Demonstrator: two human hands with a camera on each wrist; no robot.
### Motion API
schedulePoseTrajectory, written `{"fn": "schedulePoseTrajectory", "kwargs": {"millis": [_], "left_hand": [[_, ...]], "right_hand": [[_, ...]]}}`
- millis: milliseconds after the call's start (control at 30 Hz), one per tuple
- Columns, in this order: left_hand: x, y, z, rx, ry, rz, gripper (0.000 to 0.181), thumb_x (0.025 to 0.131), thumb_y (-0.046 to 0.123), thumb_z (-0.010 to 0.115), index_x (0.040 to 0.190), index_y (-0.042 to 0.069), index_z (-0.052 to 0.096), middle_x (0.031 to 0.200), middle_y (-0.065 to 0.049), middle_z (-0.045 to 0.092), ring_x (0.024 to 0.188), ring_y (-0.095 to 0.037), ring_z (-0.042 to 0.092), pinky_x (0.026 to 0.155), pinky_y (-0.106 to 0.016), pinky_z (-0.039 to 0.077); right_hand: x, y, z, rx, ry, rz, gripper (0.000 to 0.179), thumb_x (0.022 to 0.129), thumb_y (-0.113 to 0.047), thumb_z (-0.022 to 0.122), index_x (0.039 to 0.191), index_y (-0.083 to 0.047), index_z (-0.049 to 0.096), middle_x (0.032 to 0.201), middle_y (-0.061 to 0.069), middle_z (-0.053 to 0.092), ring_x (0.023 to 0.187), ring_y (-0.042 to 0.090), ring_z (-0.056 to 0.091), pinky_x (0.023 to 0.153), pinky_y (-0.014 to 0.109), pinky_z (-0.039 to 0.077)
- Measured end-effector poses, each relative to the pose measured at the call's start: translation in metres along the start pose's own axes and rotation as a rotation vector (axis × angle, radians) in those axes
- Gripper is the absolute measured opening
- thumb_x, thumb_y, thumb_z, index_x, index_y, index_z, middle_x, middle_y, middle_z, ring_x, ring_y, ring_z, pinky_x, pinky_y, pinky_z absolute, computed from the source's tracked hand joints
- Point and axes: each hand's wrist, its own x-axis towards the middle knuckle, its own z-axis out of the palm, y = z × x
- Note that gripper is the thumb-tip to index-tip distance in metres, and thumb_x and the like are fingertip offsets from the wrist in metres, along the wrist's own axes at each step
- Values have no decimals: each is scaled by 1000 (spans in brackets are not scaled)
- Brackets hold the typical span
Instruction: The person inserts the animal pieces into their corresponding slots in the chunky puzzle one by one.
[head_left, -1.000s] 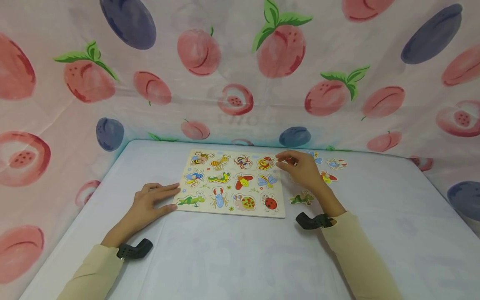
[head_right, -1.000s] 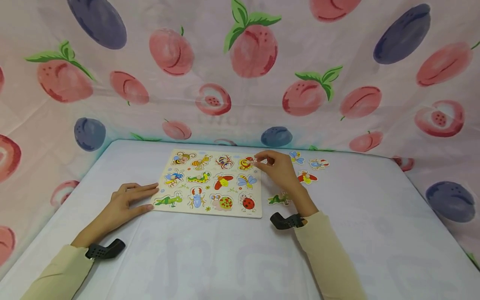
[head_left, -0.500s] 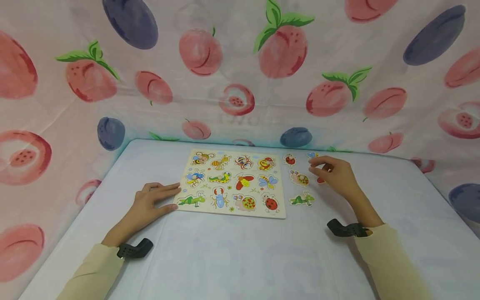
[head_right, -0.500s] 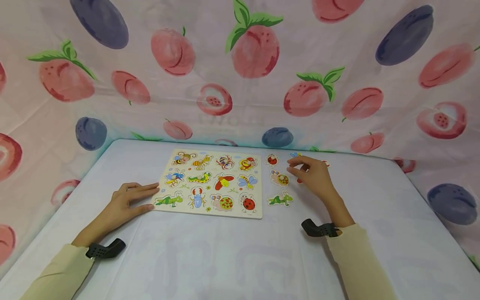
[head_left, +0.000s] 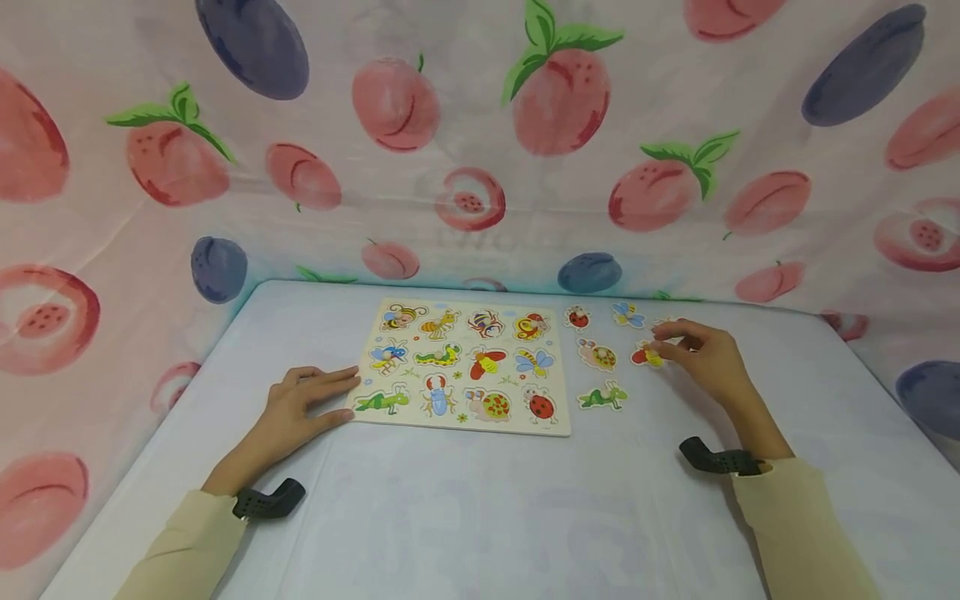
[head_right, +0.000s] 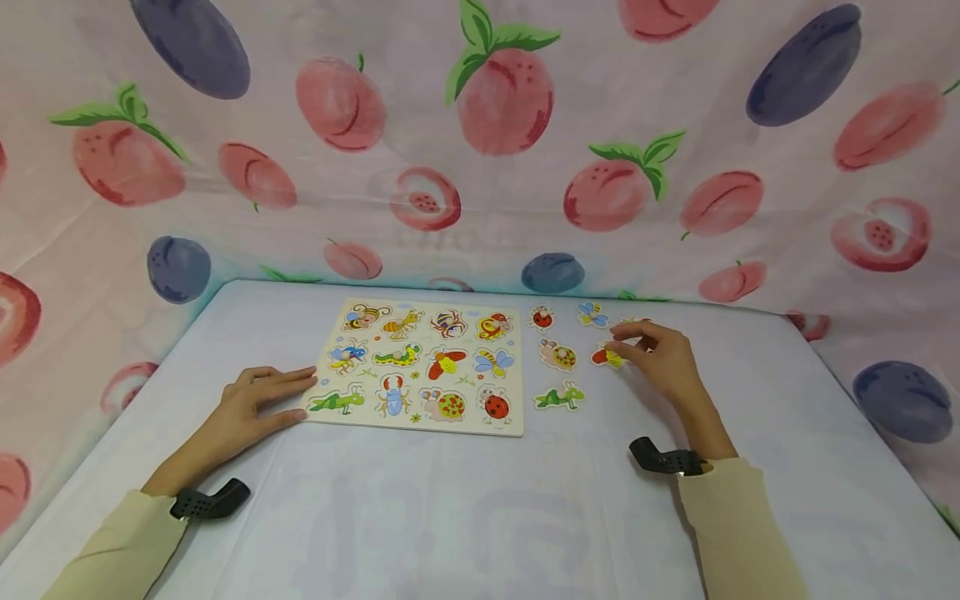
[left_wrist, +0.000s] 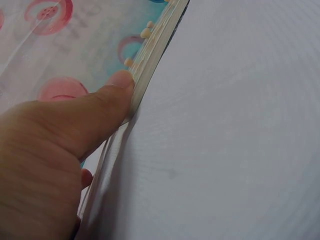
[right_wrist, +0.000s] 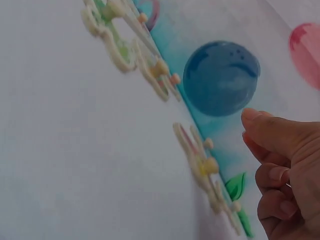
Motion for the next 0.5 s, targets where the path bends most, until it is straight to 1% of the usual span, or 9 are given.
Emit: {"fn": "schedulePoseTrajectory", "kwargs": {"millis": [67, 167, 267, 400, 500], "left_hand": [[-1, -1, 0, -2, -2, -3, 51, 86, 34, 71, 132, 15, 59, 142, -2, 49, 122, -32, 33, 86, -52, 20], [-1, -1, 1, -5, 0, -2, 51, 86, 34, 71, 132, 15, 59, 142, -2, 49, 122, -32, 33, 86, -52, 20], [-1, -1, 1, -9, 2, -3, 51, 86, 34, 71, 132, 15, 60, 142, -1, 49, 122, -32, 33, 86, -51, 20], [-1, -2, 1, -12, 5, -5, 51, 86, 33, 72, 132, 16, 60, 142, -1, 49, 122, -31, 33, 85, -50, 20], [-1, -1, 1, -11, 6, -8, 51, 86, 33, 72, 132, 16, 60, 142, -1, 49, 122, -31, 33, 86, -50, 20]], "right_hand": [[-1, 4, 1, -19, -5, 21, 35, 89, -37, 68, 111, -10, 70, 109, 8, 65, 80, 19, 48, 60, 24, 37], [-2, 11, 4, -44, -13, 75, 37, 90, -42, 66, 111, -11, 70, 104, 8, 64, 81, 20, 46, 61, 26, 36], [-2, 18, 7, -57, -14, 109, 36, 90, -42, 65, 110, -12, 70, 97, 8, 62, 79, 21, 45, 61, 28, 35], [-1, 23, 11, -36, -22, 154, 38, 89, -45, 64, 111, -14, 70, 102, 8, 61, 85, 22, 46, 64, 30, 37], [0, 25, 14, -31, -25, 147, 39, 89, -46, 64, 111, -14, 70, 108, 7, 62, 88, 22, 46, 66, 30, 37]]}}
